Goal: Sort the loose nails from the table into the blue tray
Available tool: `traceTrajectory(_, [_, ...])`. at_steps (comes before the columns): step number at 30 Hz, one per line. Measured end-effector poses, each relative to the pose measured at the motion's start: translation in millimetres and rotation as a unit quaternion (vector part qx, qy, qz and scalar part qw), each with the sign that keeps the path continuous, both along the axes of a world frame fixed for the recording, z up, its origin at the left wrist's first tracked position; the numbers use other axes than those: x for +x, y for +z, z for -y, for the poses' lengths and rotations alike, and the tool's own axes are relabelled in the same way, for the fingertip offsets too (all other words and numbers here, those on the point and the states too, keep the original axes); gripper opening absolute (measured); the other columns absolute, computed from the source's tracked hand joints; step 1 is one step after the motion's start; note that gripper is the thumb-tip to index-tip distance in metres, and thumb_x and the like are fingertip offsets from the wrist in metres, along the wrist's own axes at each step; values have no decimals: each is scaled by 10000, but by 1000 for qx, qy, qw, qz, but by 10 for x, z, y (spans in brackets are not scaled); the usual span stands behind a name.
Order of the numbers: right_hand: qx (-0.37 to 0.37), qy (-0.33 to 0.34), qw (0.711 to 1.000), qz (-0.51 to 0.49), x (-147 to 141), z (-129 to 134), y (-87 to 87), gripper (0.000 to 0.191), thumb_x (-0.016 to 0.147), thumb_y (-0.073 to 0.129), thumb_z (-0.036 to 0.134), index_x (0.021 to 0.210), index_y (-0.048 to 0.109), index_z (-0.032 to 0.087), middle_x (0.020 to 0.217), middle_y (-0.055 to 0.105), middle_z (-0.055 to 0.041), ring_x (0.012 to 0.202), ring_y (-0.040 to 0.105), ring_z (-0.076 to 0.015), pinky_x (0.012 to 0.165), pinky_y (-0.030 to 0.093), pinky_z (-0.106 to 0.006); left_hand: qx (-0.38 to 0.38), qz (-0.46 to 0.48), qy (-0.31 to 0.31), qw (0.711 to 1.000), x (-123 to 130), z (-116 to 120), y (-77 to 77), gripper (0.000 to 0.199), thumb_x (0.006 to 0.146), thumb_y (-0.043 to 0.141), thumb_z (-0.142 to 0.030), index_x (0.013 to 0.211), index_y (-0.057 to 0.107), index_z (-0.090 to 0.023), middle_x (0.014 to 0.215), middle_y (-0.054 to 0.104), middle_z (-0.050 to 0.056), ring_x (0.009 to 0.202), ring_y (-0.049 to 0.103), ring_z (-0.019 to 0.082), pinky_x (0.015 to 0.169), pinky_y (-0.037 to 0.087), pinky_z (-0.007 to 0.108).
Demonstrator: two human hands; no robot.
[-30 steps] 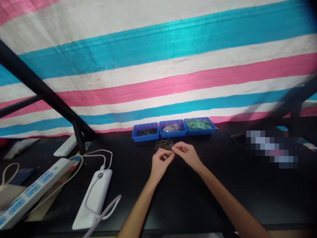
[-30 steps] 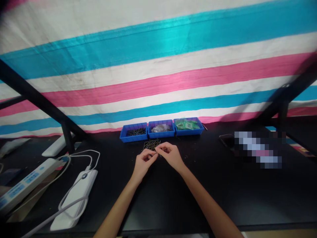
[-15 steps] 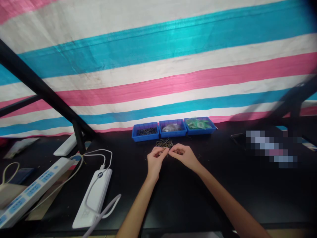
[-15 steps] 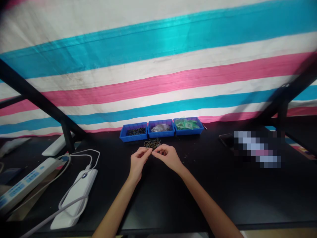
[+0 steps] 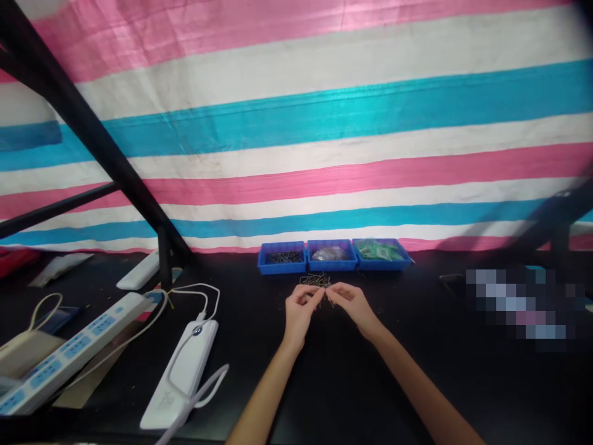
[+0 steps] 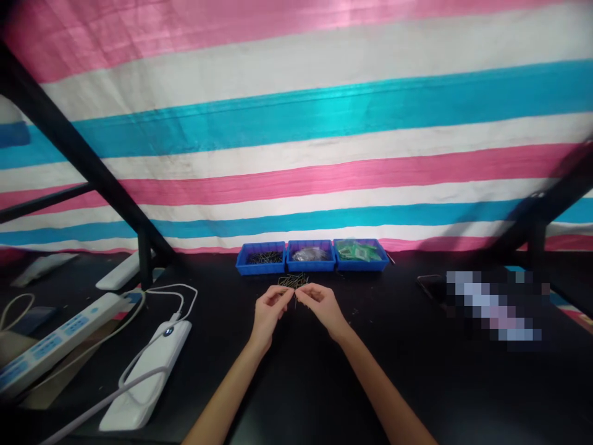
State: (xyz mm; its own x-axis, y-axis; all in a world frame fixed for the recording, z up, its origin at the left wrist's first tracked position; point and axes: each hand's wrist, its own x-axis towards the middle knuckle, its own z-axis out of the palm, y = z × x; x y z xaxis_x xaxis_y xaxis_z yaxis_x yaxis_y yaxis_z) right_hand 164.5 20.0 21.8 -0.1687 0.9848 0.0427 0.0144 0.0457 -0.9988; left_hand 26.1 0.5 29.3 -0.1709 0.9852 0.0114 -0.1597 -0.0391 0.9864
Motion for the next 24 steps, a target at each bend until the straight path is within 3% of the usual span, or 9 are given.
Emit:
traceTrajectory(7, [-2,-50,999,15,-81,-67,-27,320,658,662,451,786,669,157,751,682,-61,728,626,-183,699,491,-311,18,70,62,995,-111,-41,-5,321,710,623,-443,865,612,-163,549,443,-56,426,356,37,382,222,169])
traceTrajectory(11, [21,-36,999,28,-144,-109,-69,316,646,678,422,796,679,143,768,697,-85,740,648,-210,737,503,-354,29,87,68,993,-173,-46,14,315,729,585,-456,843,597,-162,668,484,-29,439,368,31,371,206,169])
traceTrajectory(17, [48,-26,998,27,-338,-319,-40,342,677,644,420,826,683,114,703,698,-92,619,641,-185,658,526,-351,32,100,53,993,-184,-49,13,317,769,492,-459,831,584,-162,786,497,-2,486,430,41,378,236,175])
traceTrajectory(21, [66,7,997,-36,-521,-555,90,376,672,647,394,961,669,155,913,701,-97,800,663,-208,726,534,-346,25,99,26,994,-166,-50,-6,319,779,456,-438,807,588,-149,773,499,5,478,430,46,374,229,178])
traceTrajectory(24, [72,28,997,-30,-572,-638,134,355,674,641,363,976,670,178,974,687,-96,869,656,-230,721,539,-345,22,96,13,995,-157,-39,-8,319,788,441,-424,810,589,-142,776,498,9,480,427,45,379,228,175])
